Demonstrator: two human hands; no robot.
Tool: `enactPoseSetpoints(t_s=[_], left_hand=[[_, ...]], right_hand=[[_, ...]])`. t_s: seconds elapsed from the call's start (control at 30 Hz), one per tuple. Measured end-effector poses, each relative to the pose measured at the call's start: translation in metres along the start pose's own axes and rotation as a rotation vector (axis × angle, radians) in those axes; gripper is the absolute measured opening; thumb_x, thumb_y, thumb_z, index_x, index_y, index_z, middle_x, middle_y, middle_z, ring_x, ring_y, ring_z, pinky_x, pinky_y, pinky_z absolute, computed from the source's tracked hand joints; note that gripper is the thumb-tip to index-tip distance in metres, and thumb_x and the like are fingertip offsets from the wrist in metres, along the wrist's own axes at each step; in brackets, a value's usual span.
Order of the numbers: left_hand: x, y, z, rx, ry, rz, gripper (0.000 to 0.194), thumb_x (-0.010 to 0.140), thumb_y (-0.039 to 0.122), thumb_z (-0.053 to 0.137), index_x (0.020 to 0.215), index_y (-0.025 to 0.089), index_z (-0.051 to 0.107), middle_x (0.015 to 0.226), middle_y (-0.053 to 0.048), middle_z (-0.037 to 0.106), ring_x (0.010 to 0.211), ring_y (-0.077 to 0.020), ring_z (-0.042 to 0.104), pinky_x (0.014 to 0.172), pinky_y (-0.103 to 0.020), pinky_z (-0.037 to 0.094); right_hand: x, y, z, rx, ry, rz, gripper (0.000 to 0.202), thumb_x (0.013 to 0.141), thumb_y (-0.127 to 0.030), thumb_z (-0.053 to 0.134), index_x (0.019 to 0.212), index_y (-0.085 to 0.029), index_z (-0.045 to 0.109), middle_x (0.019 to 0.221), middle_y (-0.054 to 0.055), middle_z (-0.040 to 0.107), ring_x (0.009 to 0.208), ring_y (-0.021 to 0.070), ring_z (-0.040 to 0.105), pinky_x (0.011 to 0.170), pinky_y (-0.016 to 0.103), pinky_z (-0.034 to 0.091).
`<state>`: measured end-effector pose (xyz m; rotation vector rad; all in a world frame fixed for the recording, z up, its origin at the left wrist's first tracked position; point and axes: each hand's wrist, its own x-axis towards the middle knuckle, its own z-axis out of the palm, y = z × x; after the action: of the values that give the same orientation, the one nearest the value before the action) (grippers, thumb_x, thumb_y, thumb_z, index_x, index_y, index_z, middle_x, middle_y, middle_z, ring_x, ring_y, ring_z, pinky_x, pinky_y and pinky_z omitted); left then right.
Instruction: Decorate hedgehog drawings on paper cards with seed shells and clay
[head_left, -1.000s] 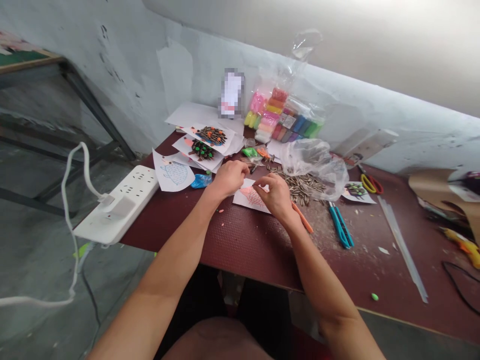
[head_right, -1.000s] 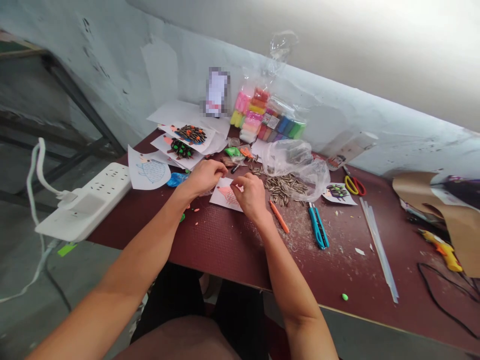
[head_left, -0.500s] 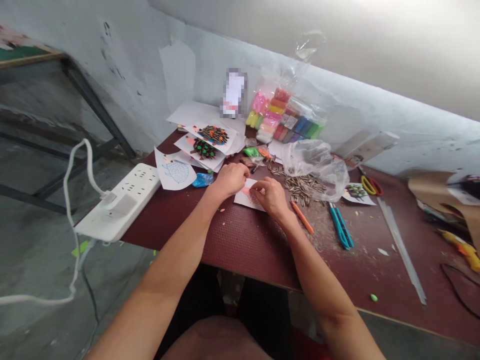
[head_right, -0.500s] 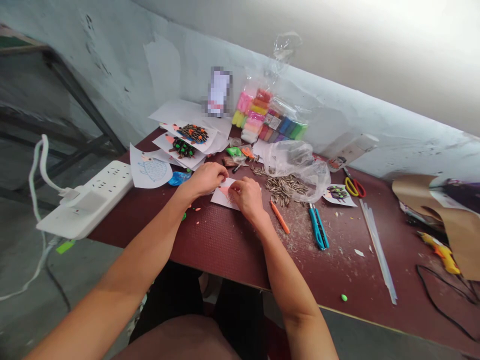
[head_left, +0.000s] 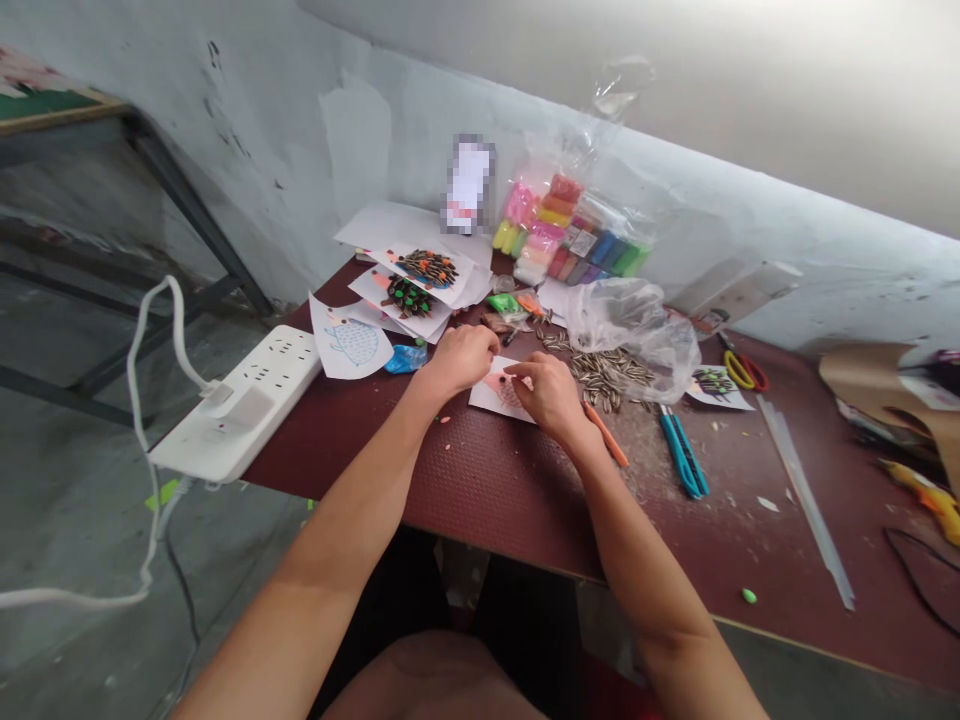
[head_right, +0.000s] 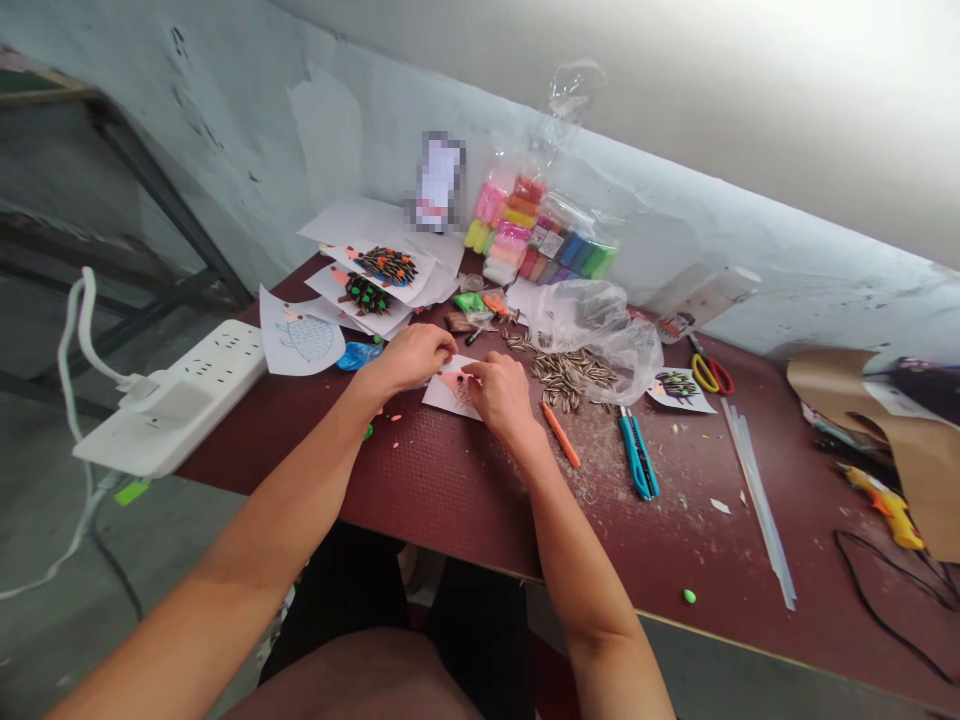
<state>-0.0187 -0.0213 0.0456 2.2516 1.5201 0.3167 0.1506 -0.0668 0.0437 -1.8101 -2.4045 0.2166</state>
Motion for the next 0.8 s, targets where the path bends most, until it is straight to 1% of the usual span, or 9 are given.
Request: enactPoseSetpoints(t_s=[0.23, 0.53, 0.8], left_hand=[[-0.0005, -0.0003, 0.0013, -0.001, 0.022, 0.003, 0.033, 0.093, 0.016, 0.051, 0.109, 0.020, 0.079, 0.110, -0.010, 0.079, 0.108, -0.0239, 0.071, 0.100, -0.035, 0.050], [-0.0012, -0.0003, 0.0009, -0.016, 0.023, 0.009, 0.032, 0.094, 0.016, 0.051, 0.108, 0.019, 0.080, 0.109, -0.011, 0.079, 0.109, -0.0250, 0.071, 0.102, -0.036, 0.048], [-0.0002, -0.0011, 0.0021, -0.007, 0.024, 0.000, 0.032, 0.093, 0.016, 0.051, 0.108, 0.020, 0.079, 0.109, -0.009, 0.079, 0.107, -0.0241, 0.072, 0.099, -0.035, 0.050]], right_hand=[[-0.0010, -0.0021, -0.0035, -0.020, -0.037, -0.047, 0.034, 0.095, -0.016, 0.055, 0.115, -0.027, 0.080, 0.102, 0.009, 0.070, 0.094, 0.0225, 0.059, 0.084, 0.033, 0.038], [-0.0028, -0.0070, -0.0018, -0.028, -0.063, -0.057, 0.034, 0.098, -0.019, 0.053, 0.115, -0.029, 0.080, 0.104, 0.009, 0.071, 0.096, 0.0232, 0.058, 0.084, 0.034, 0.036], [-0.0035, -0.0064, -0.0044, -0.059, -0.044, -0.046, 0.034, 0.099, -0.019, 0.052, 0.118, -0.027, 0.079, 0.106, 0.009, 0.072, 0.097, 0.0235, 0.058, 0.083, 0.034, 0.035]])
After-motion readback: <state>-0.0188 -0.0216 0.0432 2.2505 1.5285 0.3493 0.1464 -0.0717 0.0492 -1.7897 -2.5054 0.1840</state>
